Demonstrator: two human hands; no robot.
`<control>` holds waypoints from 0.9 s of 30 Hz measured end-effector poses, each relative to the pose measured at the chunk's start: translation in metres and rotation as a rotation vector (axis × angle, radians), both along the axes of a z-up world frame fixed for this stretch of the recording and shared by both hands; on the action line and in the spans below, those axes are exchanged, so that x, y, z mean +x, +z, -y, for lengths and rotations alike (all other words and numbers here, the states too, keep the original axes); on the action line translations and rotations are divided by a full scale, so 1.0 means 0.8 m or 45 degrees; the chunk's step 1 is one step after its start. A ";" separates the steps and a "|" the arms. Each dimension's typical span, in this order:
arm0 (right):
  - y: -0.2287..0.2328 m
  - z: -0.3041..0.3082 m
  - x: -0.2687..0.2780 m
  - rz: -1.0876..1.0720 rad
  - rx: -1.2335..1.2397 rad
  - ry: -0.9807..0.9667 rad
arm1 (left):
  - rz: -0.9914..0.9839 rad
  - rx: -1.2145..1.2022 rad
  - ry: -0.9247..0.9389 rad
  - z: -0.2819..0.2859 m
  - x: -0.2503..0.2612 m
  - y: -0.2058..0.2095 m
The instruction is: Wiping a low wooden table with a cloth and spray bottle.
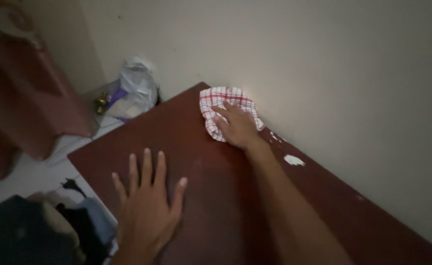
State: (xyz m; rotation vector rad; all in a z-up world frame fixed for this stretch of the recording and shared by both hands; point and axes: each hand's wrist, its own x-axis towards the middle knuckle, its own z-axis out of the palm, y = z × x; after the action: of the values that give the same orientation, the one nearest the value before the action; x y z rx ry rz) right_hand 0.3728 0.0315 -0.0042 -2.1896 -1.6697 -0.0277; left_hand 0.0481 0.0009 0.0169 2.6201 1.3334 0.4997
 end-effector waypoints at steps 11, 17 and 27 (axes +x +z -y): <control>0.000 -0.135 -0.063 -0.017 0.065 0.178 | 0.224 0.150 -0.041 -0.027 0.005 -0.024; 0.000 -0.102 -0.120 -0.059 0.096 0.433 | 0.166 0.031 0.019 -0.016 0.001 -0.021; 0.028 0.031 -0.168 -0.219 0.071 0.625 | 0.314 0.075 0.047 -0.002 -0.010 -0.006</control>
State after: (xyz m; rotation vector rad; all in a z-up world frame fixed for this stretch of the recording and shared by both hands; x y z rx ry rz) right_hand 0.2381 0.0065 0.0183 -1.6381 -2.0238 0.2356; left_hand 0.0404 0.0024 0.0124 2.4830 1.3070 0.8485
